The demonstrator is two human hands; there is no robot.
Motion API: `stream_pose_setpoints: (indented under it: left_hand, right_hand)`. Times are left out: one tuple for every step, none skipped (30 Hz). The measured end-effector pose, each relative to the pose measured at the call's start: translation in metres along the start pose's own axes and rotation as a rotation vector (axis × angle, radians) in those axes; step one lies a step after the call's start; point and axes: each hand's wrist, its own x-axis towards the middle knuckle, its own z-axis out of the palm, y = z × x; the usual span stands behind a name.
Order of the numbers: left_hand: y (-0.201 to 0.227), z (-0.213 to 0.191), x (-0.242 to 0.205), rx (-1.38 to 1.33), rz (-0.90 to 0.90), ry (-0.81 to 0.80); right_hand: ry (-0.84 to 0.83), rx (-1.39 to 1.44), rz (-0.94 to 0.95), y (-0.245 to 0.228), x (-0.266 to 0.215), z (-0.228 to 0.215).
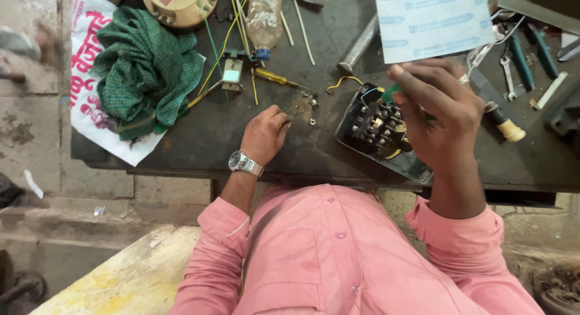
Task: The person uses a green-handled screwdriver to tighten screws on a small black electrical component placed on a cluttered workbench. They repeatedly pick up small metal parts and insert them into the component while adjusting connections.
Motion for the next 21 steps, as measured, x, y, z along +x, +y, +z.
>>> stream_pose_setpoints:
  left_hand:
    - [0.003,-0.001,0.002,-0.017,0.001,0.003]
    - [0.006,-0.002,0.002,-0.084,-0.023,0.009]
    - [0.010,-0.005,0.001,-0.151,-0.047,0.015]
    - [0.013,-0.007,0.002,-0.216,-0.072,0.020]
    - [0.017,-0.009,0.003,-0.263,-0.061,0.036]
    - [0.022,-0.010,0.003,-0.311,-0.053,0.052]
    - [0.027,-0.010,0.003,-0.359,-0.045,0.067]
    - [0.032,-0.009,0.003,-0.411,-0.074,0.062]
    - [0.037,-0.008,0.003,-0.463,-0.103,0.057]
    - [0.042,-0.007,0.003,-0.513,-0.133,0.051]
    - [0.048,-0.006,0.002,-0.729,-0.201,0.018]
    - [0.053,-0.004,0.002,-0.944,-0.267,-0.015]
    - [0.058,-0.003,0.002,-1.159,-0.334,-0.049]
    - [0.063,-0.003,0.001,-1.267,-0.362,-0.047]
    - [0.067,-0.004,0.000,-1.375,-0.391,-0.045]
    - [0.072,-0.006,-0.001,-1.483,-0.417,-0.041]
    - [0.077,-0.007,-0.002,-1.530,-0.414,-0.045]
    - [0.081,-0.009,-0.002,-1.577,-0.408,-0.045]
    - [0.084,-0.010,-0.001,-1.623,-0.403,-0.046]
    - [0.087,-0.011,-0.002,-1.643,-0.429,-0.055]
    - [0.090,-0.011,-0.003,-1.662,-0.456,-0.064]
  right_hand:
    - [0.028,0.017,0.012,0.002,0.000,0.000]
    - [0.014,0.010,0.024,0.003,0.000,0.000]
    - [0.000,0.004,0.036,0.003,-0.001,0.001]
    - [-0.013,-0.002,0.047,0.004,-0.001,0.002]
    - [0.023,0.015,0.034,0.004,0.000,0.003]
    - [0.056,0.032,0.022,0.004,0.000,0.003]
    - [0.089,0.050,0.009,0.002,-0.001,0.003]
    - [0.125,0.135,0.048,-0.001,-0.001,0.001]
    - [0.160,0.220,0.089,-0.006,-0.004,-0.001]
    - [0.196,0.307,0.131,-0.012,-0.007,-0.003]
    - [0.231,0.395,0.174,-0.018,-0.009,-0.005]
    - [0.268,0.483,0.215,-0.024,-0.011,-0.007]
    - [0.206,0.418,0.252,-0.028,-0.011,-0.007]
    - [0.141,0.350,0.282,-0.032,-0.011,-0.007]
    - [-0.021,0.129,0.304,-0.036,-0.011,-0.004]
    - [-0.125,0.156,0.280,-0.039,-0.009,0.003]
    - [-0.229,0.183,0.256,-0.042,-0.008,0.012]
    - [-0.246,0.232,0.277,-0.044,-0.006,0.019]
    - [-0.263,0.282,0.297,-0.045,-0.005,0.028]
    - [-0.286,0.336,0.322,-0.046,-0.005,0.035]
    - [-0.265,0.334,0.305,-0.046,-0.006,0.039]
